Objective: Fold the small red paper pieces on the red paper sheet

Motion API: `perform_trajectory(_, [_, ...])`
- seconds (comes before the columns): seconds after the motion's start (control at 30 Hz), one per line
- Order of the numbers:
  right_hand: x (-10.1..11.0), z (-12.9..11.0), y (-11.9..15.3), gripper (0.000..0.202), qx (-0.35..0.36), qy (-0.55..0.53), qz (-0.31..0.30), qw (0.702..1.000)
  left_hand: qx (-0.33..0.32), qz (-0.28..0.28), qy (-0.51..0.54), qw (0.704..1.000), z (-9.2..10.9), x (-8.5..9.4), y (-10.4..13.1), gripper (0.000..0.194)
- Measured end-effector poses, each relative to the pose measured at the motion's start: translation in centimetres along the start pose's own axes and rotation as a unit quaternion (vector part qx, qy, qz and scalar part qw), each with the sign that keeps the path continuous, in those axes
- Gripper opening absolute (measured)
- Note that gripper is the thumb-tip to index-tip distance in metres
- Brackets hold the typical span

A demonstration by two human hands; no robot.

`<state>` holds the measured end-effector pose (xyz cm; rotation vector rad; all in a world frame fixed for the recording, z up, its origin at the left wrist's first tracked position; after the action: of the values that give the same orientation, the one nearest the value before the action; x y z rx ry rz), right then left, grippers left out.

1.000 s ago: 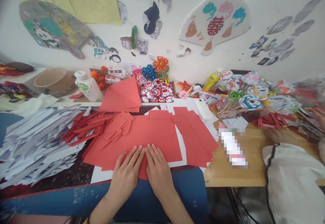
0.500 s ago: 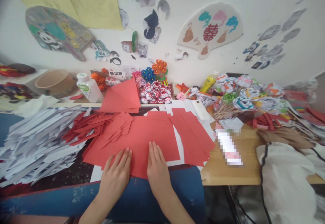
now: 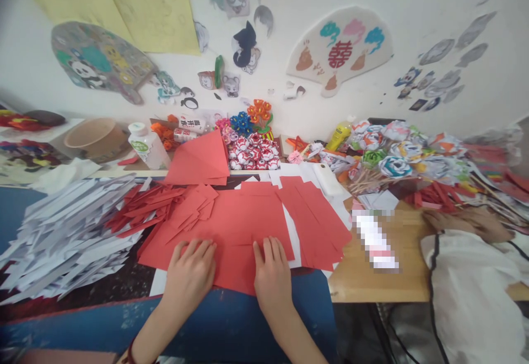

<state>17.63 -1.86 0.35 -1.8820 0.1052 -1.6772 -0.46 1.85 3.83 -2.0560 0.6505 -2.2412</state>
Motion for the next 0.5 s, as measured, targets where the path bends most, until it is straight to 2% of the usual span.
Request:
perform_trajectory(0.07, [0.2,0.4,-0.2,0.048,-0.03,-0.054,0.017,0.998,-0.026,-0.008,0.008,1.0,0.0,-0.3,-1.3,0.025])
perform_trajectory(0.13, [0.4,0.8,-0.6,0.046,-0.066,-0.118,0.033,0.99,-0.078,0.001,0.006,0.997,-0.1,-0.7,-2.2,0.025])
perform_trajectory(0.23, [0.5,2.1,-1.6,0.038,-0.122,-0.213,0.045,0.969,-0.154,-0.007,0.009,0.988,-0.5,-1.3,-2.9,0.018])
perform_trajectory(0.33, [0.6,3.7,-3.2,0.03,-0.151,-0.3,0.042,0.941,-0.187,-0.004,0.032,0.982,-0.8,-0.9,-3.3,0.016])
perform_trajectory(0.4, [0.7,4.4,-4.4,0.027,-0.146,-0.37,0.015,0.918,-0.211,0.008,0.054,0.976,-0.8,-0.3,-3.6,0.018])
perform_trajectory(0.5, [0.4,4.5,-6.1,0.023,-0.113,-0.455,-0.085,0.879,-0.249,0.019,0.08,0.965,-0.5,0.3,-4.0,0.021])
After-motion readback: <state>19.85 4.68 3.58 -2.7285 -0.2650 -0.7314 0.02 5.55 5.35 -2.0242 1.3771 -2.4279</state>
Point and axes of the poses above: each hand's wrist, its own y-axis away from the middle knuckle, its own x-axis out of the back of the hand, z = x × y, the point moved 3 cm from there along -y, towards the middle knuckle, and after that the axes turned 12 degrees about x, right-handed, at the moved point
